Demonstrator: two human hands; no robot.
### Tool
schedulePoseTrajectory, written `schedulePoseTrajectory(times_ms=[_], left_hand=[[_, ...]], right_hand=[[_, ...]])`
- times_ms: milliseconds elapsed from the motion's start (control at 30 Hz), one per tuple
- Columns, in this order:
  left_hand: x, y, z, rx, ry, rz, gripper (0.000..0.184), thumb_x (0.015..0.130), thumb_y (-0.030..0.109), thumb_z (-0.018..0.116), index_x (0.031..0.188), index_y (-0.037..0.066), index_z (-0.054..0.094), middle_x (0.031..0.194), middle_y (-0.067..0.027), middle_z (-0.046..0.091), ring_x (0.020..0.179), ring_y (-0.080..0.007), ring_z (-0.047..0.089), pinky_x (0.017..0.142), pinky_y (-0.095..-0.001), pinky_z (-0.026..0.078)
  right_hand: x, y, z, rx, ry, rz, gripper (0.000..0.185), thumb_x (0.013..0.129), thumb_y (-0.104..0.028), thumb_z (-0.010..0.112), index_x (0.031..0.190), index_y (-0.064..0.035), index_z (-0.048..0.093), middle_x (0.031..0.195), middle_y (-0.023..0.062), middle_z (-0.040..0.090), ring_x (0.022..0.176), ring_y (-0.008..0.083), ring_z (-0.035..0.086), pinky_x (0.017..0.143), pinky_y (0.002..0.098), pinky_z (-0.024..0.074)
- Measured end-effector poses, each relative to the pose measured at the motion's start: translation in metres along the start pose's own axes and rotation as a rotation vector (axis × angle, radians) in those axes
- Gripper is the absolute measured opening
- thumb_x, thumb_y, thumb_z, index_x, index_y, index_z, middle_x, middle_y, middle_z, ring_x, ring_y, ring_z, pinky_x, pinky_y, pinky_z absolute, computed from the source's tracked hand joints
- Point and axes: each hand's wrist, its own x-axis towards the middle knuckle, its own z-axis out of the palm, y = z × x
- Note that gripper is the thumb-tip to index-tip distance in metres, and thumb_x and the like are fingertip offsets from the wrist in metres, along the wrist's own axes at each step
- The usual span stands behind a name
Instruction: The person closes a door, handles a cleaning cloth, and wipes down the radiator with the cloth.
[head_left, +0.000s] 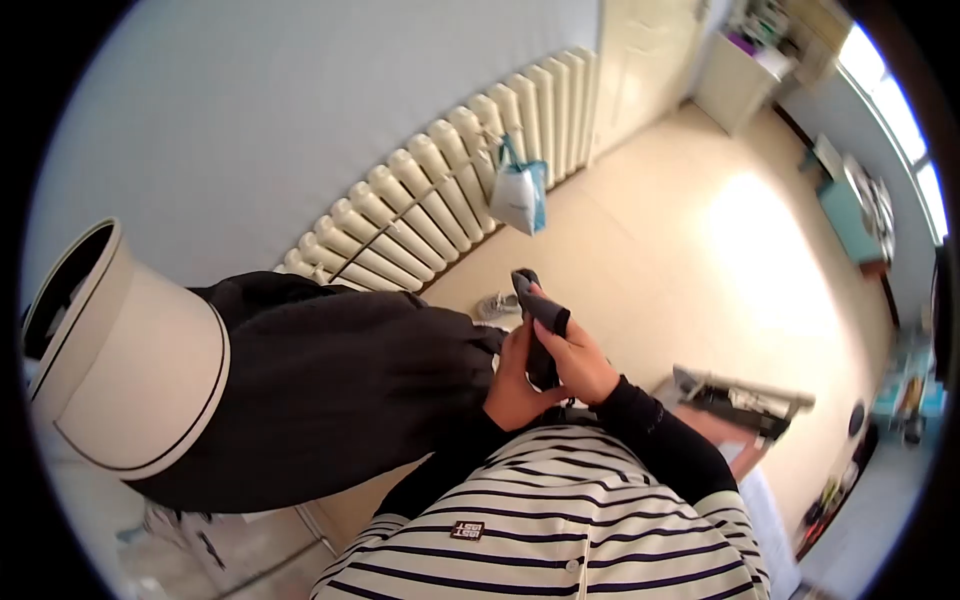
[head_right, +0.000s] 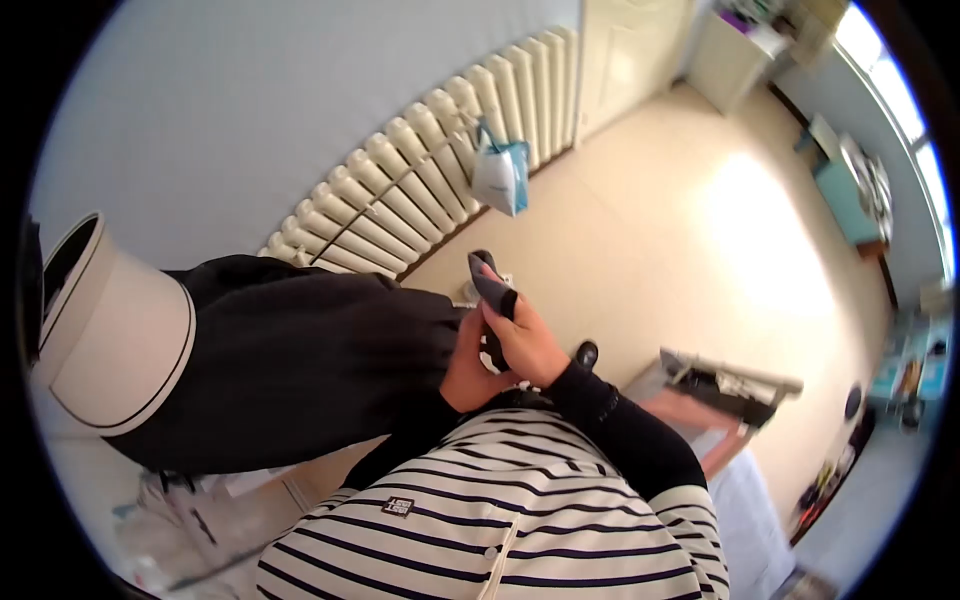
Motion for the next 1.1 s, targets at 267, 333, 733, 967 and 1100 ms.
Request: schedulePoseTrajectory(times_ms=[267, 333, 733, 967, 1100], left_hand=[[0.081, 0.0, 0.051, -0.174, 0.373, -0.243, 0.066, 0.084, 0.001, 0.066, 0.145, 0.002, 0.041, 0.131, -0.0195, 0.055, 0.121, -0.0325, 0.058, 0.102, -0.039, 0.047], [0.095, -0.01, 0.046, -0.345, 0.551, -0.238, 0.056, 0.087, -0.006, 0.056, 0.142, 0.001, 0.046, 0.127, -0.0157, 0.061, 0.116, -0.0261, 0.062, 0.1, -0.0354, 0.048], [0.221, -0.024, -0.025, -1.243, 0.432, -0.172, 0.056, 0.074, -0.011, 0.05, 0.128, -0.004, 0.06, 0.116, -0.0076, 0.068, 0.104, -0.0178, 0.064, 0.093, -0.031, 0.049], [0.295, -0.064, -0.015, -0.555, 0.668, -0.402, 0.049, 0.081, 0.005, 0.059, 0.128, -0.006, 0.053, 0.112, -0.0173, 0.068, 0.101, -0.0271, 0.066, 0.091, -0.0375, 0.05], [0.334, -0.079, -0.014, -0.33, 0.772, -0.571, 0.069, 0.083, 0.014, 0.069, 0.142, -0.001, 0.037, 0.121, -0.0252, 0.064, 0.11, -0.0359, 0.065, 0.093, -0.0398, 0.051]], right_hand=[[0.072, -0.05, -0.064, -0.35, -0.375, 0.083, 0.078, 0.1, -0.021, 0.061, 0.161, -0.0056, 0.015, 0.156, 0.0181, 0.036, 0.145, 0.0263, 0.033, 0.119, 0.0346, 0.0255], [0.095, -0.06, -0.072, -0.274, -0.501, 0.101, 0.082, 0.098, -0.021, 0.064, 0.161, -0.0041, 0.015, 0.152, 0.0226, 0.04, 0.145, 0.03, 0.033, 0.118, 0.0379, 0.0293], [0.263, -0.072, -0.155, 0.177, -0.505, 0.56, 0.059, 0.101, -0.038, 0.056, 0.139, 0.0063, 0.049, 0.141, 0.0139, 0.057, 0.13, 0.0224, 0.054, 0.112, 0.0385, 0.0397], [0.327, -0.08, -0.165, 0.061, -0.327, 0.519, 0.045, 0.105, -0.027, 0.054, 0.14, 0.0002, 0.049, 0.137, 0.014, 0.059, 0.123, 0.0244, 0.06, 0.108, 0.0383, 0.0462], [0.381, -0.086, -0.175, -0.053, -0.379, 0.477, 0.045, 0.105, -0.028, 0.056, 0.14, 0.0007, 0.05, 0.136, 0.0133, 0.06, 0.122, 0.0229, 0.06, 0.107, 0.0363, 0.0465]])
